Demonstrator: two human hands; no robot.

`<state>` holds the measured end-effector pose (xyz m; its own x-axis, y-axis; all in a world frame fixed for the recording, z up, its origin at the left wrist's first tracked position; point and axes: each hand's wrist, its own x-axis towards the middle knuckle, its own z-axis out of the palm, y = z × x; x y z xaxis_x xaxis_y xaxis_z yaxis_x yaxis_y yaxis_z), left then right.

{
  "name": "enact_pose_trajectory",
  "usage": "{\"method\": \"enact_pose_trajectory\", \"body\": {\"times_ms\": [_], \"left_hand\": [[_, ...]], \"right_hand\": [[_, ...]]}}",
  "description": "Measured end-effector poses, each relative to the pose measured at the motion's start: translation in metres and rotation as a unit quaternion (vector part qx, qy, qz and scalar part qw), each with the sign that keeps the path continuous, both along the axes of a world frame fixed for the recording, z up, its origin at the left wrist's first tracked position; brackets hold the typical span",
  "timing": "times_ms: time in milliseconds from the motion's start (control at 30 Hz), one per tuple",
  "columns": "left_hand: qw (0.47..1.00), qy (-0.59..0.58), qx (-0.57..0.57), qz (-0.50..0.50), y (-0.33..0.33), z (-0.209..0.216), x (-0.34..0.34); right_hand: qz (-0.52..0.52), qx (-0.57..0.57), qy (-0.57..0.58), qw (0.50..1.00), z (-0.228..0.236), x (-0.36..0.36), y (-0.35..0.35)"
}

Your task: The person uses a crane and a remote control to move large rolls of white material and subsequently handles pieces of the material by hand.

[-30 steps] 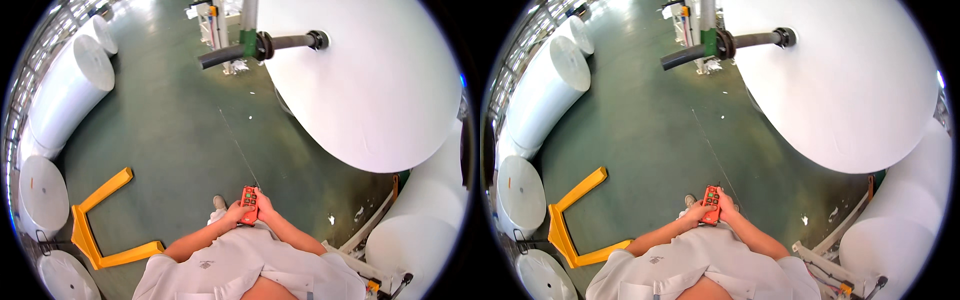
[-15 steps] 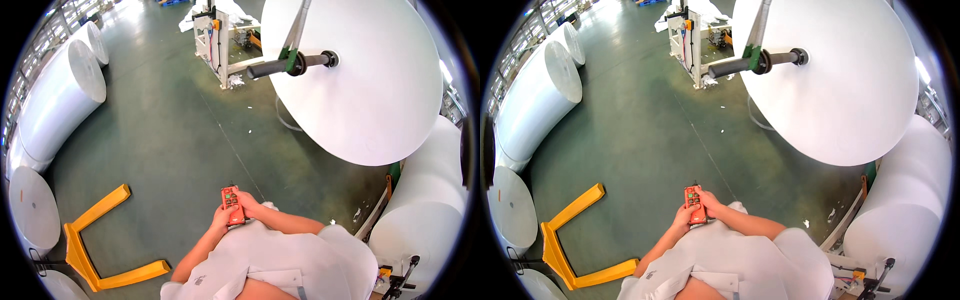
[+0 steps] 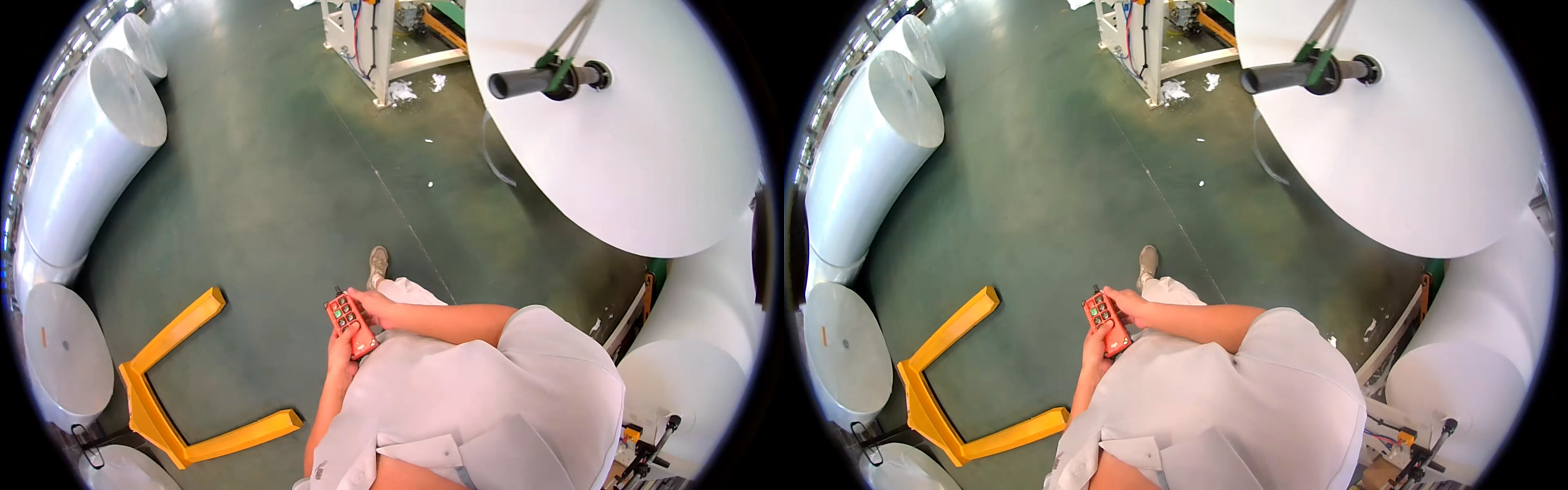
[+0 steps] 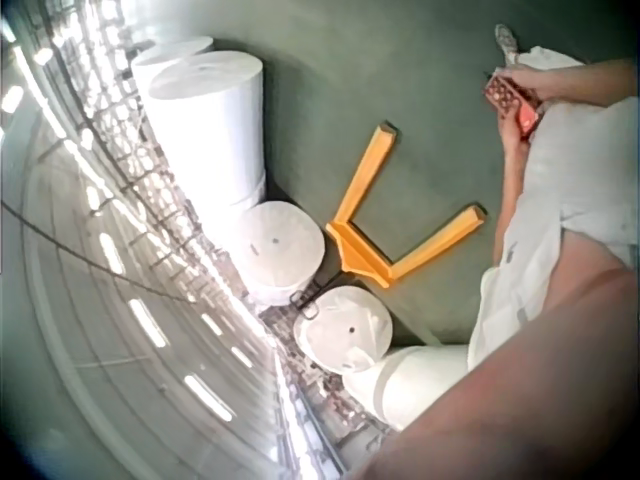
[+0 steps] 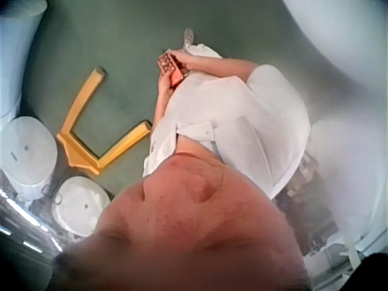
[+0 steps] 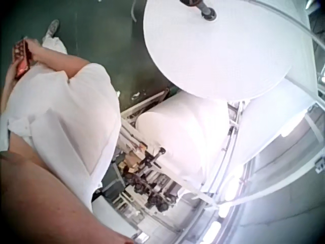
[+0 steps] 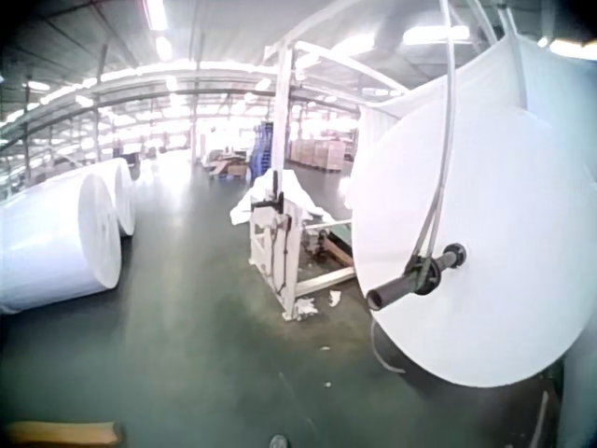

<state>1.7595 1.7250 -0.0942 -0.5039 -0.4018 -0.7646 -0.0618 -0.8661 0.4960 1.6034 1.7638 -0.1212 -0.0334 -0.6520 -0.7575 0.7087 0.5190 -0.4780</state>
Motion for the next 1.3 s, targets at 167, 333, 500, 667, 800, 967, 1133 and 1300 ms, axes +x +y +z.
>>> {"method": "enact_pose_trajectory", "body": {"times_ms": [167,333,500,667,800,967,1133,1300], "left_hand": [[0.998,-0.033,-0.037,0.025,-0.097,0.0,-0.04],[0.996,-0.034,-0.072,0.035,-0.199,0.03,-0.103],[0.998,-0.02,-0.058,0.001,-0.295,0.025,-0.172],[1.0,-0.003,0.015,-0.014,-0.399,-0.003,-0.246],[0.998,-0.015,-0.004,-0.058,-0.5,0.009,-0.321],[0.991,-0.031,-0.064,-0.117,-0.64,0.038,-0.385],[0.973,-0.1,-0.115,-0.174,-0.742,0.074,-0.46],[0.962,-0.178,-0.116,-0.172,-0.776,0.059,-0.543]], "right_hand": [[-0.062,0.045,-0.031,0.997,-0.018,-0.064,-0.096],[-0.096,0.029,-0.009,0.995,-0.003,-0.162,-0.183],[-0.171,0.032,0.027,0.984,0.021,-0.279,-0.246],[-0.312,0.069,0.072,0.945,0.01,-0.38,-0.321],[-0.402,0.105,0.125,0.901,-0.016,-0.454,-0.368],[-0.442,0.217,0.214,0.844,-0.033,-0.52,-0.371],[-0.491,0.272,0.195,0.805,-0.066,-0.615,-0.37],[-0.591,0.21,0.117,0.77,-0.108,-0.761,-0.344]]}}
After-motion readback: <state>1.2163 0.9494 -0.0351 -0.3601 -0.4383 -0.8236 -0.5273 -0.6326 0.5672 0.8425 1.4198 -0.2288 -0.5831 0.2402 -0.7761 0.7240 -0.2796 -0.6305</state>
